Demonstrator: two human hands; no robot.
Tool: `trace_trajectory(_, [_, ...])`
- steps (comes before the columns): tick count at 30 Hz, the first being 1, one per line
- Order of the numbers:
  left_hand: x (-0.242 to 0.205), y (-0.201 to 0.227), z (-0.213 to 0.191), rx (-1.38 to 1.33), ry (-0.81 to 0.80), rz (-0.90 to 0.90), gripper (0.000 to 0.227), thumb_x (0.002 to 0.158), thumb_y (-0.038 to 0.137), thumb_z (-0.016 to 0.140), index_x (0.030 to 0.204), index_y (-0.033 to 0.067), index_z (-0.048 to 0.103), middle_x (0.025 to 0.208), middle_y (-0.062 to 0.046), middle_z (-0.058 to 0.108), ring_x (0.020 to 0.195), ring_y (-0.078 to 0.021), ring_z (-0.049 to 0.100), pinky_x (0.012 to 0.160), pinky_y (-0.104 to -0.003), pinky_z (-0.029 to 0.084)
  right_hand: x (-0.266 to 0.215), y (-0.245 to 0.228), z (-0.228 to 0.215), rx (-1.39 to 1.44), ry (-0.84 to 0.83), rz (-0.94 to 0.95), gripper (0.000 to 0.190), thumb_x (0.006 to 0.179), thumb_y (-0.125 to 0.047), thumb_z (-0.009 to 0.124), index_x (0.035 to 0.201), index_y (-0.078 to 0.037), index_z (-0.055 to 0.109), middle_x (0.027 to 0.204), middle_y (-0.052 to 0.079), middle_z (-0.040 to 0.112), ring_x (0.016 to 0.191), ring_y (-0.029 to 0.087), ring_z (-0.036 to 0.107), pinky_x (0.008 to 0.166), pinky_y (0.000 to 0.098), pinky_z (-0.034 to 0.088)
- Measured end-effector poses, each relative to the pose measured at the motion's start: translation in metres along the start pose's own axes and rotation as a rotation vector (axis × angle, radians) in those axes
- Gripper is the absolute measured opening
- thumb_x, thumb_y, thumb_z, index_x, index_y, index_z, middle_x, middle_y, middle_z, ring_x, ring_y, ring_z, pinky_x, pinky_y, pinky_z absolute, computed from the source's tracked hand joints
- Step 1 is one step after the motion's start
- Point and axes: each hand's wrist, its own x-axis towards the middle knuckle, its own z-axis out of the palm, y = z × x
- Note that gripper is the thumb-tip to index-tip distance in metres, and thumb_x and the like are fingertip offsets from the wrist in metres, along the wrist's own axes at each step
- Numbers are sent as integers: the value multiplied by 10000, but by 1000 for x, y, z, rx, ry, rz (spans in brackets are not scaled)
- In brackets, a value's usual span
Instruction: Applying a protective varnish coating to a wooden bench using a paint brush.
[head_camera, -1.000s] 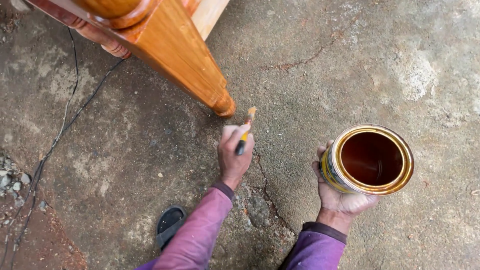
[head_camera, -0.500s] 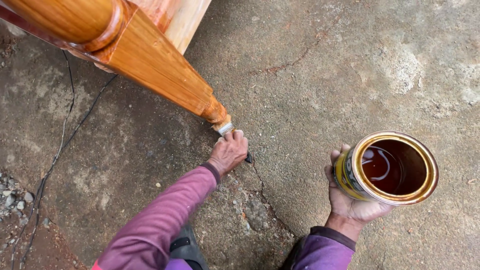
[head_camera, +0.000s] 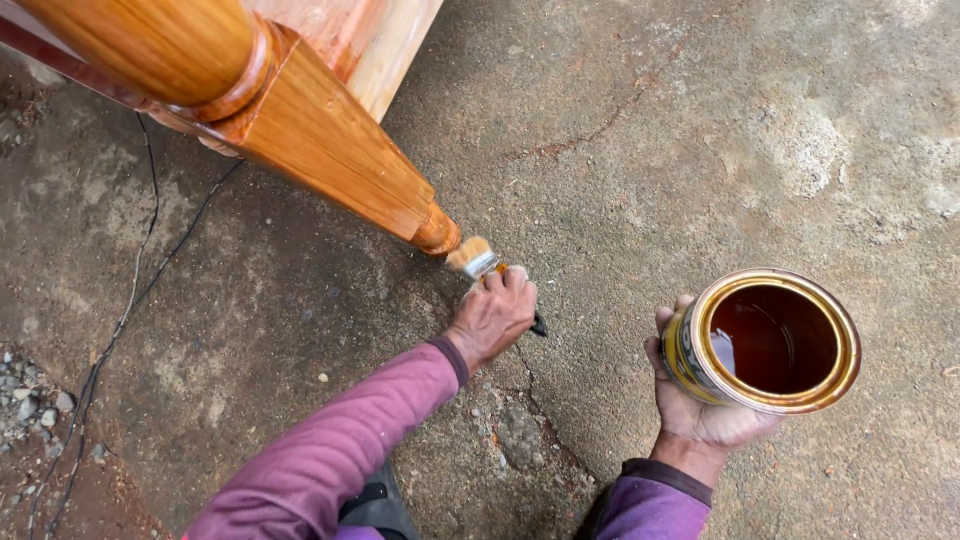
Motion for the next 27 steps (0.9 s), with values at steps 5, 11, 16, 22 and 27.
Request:
trace_trajectory(5, [23, 0, 1, 99, 30, -75, 175, 1008, 128, 529, 902, 8, 599, 813, -73, 510, 524, -58, 514, 344, -217, 461, -1, 0, -7, -11, -21, -6, 919, 914, -724, 557, 1574, -98, 426, 1300, 255, 579, 1162, 440, 619, 872, 514, 577])
trace_trajectory(11, [-8, -25, 13, -14, 47, 15, 266, 1062, 159, 487, 868, 17, 602, 808, -75, 509, 539, -89, 561, 366, -255, 497, 2, -7, 13, 12, 70, -14, 901, 873, -696, 602, 1569, -154, 418, 1331, 193, 585, 1178, 422, 641, 917, 545, 582])
trace_trajectory(16, [-57, -54, -17, -122, 134, 89, 211, 997, 111, 492, 820, 40, 583, 836, -90, 519, 650, -166, 620, 431, -299, 562, 7, -1, 11, 25, 46, 25, 886, 877, -678, 622, 1569, -161, 427, 1330, 170, 582, 1161, 396, 636, 939, 548, 576])
trace_trajectory(22, [-82, -85, -8, -219, -399, -186, 93, 1000, -13, 489, 929, -2, 547, 873, -121, 495, 624, -145, 603, 443, -271, 599, 27, 12, 34, -47, -6, 23, 963, 870, -735, 658, 1640, -209, 418, 1424, 116, 596, 1170, 412, 637, 878, 541, 585])
trace_trajectory(27, [-90, -68, -11, -343, 66, 12, 109, 1018, 46, 496, 918, 38, 538, 855, -91, 497, 715, -173, 603, 598, -318, 614, 27, 30, 55, -31, -107, 73, 933, 894, -744, 605, 1588, -152, 406, 1368, 175, 587, 1132, 437, 633, 816, 514, 570])
